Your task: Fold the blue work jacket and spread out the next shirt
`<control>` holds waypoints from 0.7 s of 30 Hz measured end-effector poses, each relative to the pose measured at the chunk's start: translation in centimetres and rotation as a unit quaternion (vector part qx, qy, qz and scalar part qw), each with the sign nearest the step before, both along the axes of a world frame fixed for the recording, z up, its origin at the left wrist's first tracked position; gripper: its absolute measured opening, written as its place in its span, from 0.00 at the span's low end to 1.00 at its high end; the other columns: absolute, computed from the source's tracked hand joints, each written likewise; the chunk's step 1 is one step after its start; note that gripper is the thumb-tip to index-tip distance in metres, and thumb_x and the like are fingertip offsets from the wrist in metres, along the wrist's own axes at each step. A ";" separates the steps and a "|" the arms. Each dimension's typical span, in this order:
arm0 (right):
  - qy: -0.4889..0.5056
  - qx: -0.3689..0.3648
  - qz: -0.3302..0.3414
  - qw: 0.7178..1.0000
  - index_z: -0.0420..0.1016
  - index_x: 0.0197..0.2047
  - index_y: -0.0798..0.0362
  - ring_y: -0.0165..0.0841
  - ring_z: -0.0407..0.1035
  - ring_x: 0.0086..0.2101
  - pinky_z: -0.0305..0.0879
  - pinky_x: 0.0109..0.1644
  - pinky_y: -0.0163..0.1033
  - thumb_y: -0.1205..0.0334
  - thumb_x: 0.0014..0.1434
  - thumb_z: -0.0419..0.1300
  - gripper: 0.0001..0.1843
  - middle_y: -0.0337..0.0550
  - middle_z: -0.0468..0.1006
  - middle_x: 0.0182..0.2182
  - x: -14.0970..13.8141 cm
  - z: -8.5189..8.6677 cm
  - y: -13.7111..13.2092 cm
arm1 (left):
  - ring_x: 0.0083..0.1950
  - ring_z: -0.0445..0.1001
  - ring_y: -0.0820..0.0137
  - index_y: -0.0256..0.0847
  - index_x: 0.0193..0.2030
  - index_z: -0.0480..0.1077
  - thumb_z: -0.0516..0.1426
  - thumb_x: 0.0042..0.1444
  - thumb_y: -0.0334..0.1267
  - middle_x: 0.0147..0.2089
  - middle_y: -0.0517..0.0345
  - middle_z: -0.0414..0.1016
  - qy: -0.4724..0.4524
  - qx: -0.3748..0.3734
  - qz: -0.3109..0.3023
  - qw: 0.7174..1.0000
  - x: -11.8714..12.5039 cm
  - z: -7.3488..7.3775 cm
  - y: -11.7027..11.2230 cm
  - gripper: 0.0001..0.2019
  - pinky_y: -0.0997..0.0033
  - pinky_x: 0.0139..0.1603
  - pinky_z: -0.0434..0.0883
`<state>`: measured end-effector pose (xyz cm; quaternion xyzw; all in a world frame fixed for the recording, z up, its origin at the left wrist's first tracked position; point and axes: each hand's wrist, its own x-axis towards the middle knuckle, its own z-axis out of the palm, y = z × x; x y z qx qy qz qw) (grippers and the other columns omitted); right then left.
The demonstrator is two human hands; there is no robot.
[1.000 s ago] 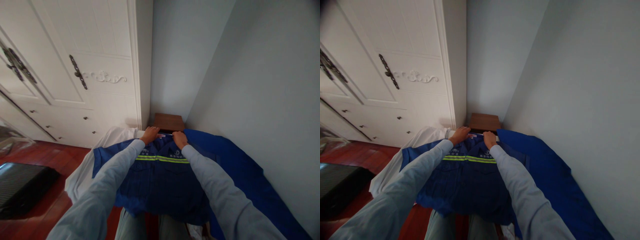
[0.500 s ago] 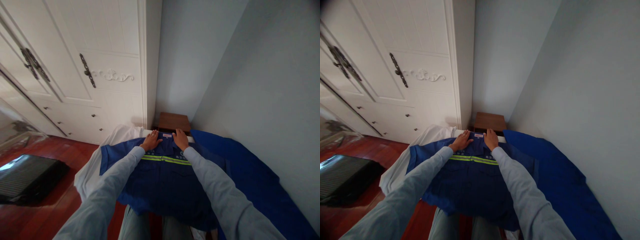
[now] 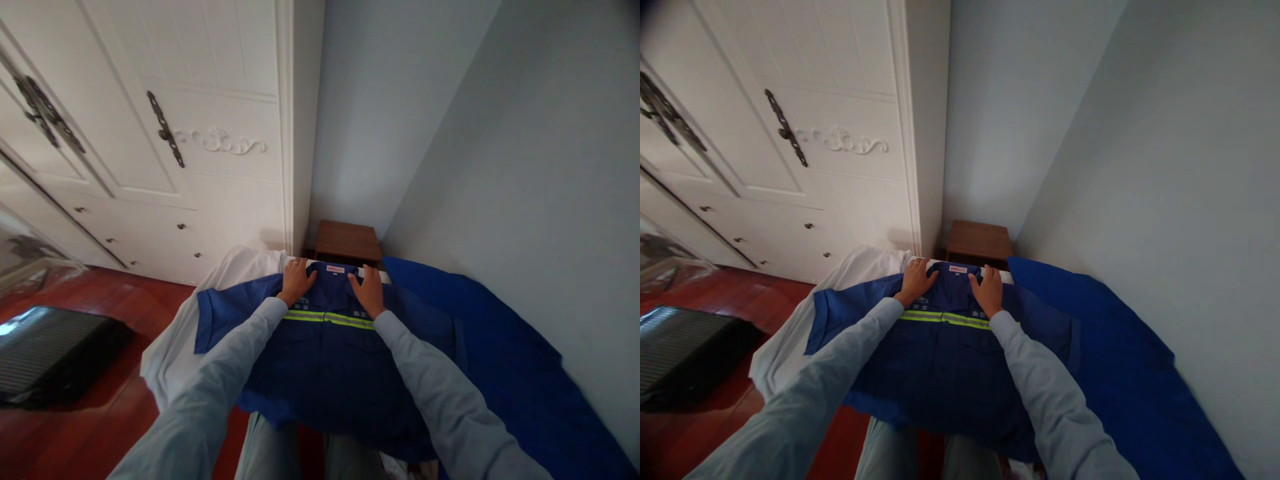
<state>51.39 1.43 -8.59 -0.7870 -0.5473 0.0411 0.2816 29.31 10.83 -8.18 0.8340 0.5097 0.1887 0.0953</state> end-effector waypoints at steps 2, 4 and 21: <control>0.022 -0.065 -0.029 0.997 0.60 0.65 0.63 0.48 0.70 0.57 0.64 0.59 0.48 0.43 0.66 0.54 0.36 0.65 0.75 0.55 -0.2 1.4 0.0 | 0.62 0.71 0.50 0.37 0.55 0.68 0.52 0.64 0.50 0.56 0.37 0.76 0.003 -0.019 0.027 0.999 0.1 0.9 -0.4 0.21 0.51 0.61 0.68; 0.036 -0.138 -0.034 0.989 0.58 0.66 0.62 0.48 0.74 0.52 0.67 0.54 0.46 0.43 0.65 0.56 0.37 0.64 0.78 0.52 -0.6 2.5 0.2 | 0.55 0.77 0.50 0.37 0.52 0.68 0.54 0.62 0.49 0.50 0.38 0.79 0.009 -0.050 0.038 0.998 0.6 1.4 -0.6 0.19 0.53 0.53 0.73; 0.163 -0.160 0.014 0.974 0.65 0.62 0.59 0.39 0.79 0.37 0.74 0.41 0.39 0.64 0.65 0.53 0.23 0.55 0.82 0.44 1.3 2.6 1.9 | 0.38 0.80 0.73 0.35 0.65 0.60 0.45 0.66 0.36 0.46 0.50 0.82 -0.124 -0.164 0.034 0.978 -0.6 0.6 3.1 0.22 0.76 0.36 0.74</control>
